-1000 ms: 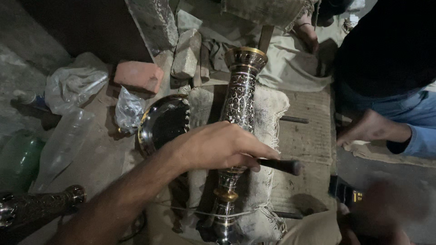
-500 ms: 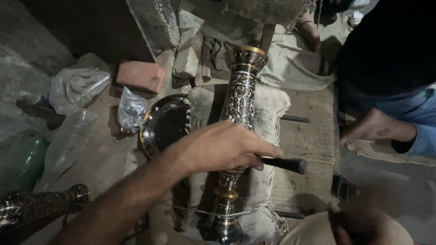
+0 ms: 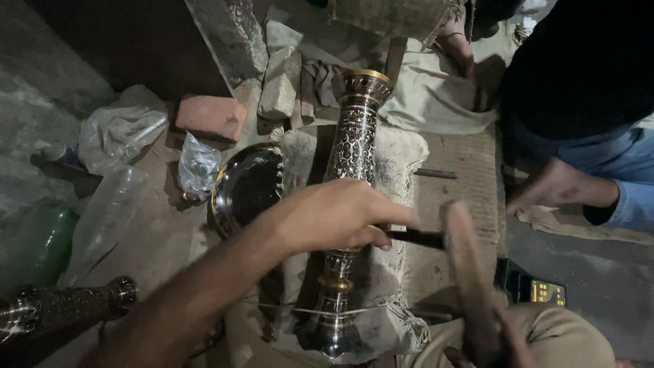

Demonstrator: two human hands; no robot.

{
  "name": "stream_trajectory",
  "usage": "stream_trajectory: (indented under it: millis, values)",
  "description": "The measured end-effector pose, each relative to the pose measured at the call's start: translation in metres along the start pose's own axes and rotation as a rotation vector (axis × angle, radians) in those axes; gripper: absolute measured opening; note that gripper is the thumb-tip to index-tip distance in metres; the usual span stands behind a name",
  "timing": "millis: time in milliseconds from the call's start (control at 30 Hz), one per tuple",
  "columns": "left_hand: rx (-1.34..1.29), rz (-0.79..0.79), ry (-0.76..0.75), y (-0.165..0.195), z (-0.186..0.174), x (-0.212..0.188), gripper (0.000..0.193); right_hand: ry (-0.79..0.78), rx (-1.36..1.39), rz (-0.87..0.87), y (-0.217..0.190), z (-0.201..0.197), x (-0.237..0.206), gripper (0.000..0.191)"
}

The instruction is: The person uses a hammer and chisel to engrave a decorative pattern onto a metal vase. They repeatedly strike the chisel against the vase's surface to create intricate designs.

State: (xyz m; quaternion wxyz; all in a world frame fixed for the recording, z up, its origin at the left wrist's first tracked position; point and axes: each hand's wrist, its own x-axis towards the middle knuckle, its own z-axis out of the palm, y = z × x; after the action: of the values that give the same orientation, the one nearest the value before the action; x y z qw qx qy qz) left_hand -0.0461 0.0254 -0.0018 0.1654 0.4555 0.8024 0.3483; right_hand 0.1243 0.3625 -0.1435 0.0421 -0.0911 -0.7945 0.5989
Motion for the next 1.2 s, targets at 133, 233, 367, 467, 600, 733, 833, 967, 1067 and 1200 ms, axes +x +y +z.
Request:
stream_trajectory:
  millis: [133, 233, 367, 467, 600, 733, 833, 967, 1067, 1200]
  values:
    - [0.099, -0.053, -0.08, 0.011, 0.0, 0.007, 0.045, -0.035, -0.025, 0.002, 0.008, 0.002, -0.01, 0.044]
    - [0.121, -0.153, -0.142, 0.016, 0.003, 0.011, 0.045, -0.029, -0.025, 0.0, 0.01, 0.002, -0.011, 0.043]
    - [0.117, -0.115, -0.099, 0.016, 0.004, 0.009, 0.043, -0.057, -0.038, 0.007, 0.01, 0.003, -0.015, 0.043]
    - [0.119, -0.16, -0.153, 0.014, 0.006, 0.008, 0.041, -0.074, -0.044, 0.014, 0.012, 0.007, -0.021, 0.043]
    - [0.09, -0.135, -0.125, 0.011, 0.007, 0.008, 0.043, -0.075, -0.052, 0.022, 0.012, 0.007, -0.023, 0.043]
    - [0.104, -0.125, -0.165, 0.009, 0.008, 0.01, 0.043, -0.073, -0.059, 0.027, 0.013, 0.007, -0.022, 0.043]
    - [0.108, -0.127, -0.192, 0.006, 0.008, 0.01, 0.042, -0.077, -0.065, 0.027, 0.014, 0.007, -0.021, 0.043]
    - [0.093, -0.088, -0.167, 0.005, 0.008, 0.011, 0.041, -0.079, -0.072, 0.028, 0.014, 0.007, -0.021, 0.043]
    - [0.085, -0.06, -0.142, 0.005, 0.006, 0.01, 0.041, -0.079, -0.073, 0.027, 0.014, 0.006, -0.021, 0.043]
    - [0.078, -0.118, -0.171, 0.008, 0.002, 0.009, 0.041, -0.085, -0.077, 0.028, 0.014, 0.005, -0.021, 0.043]
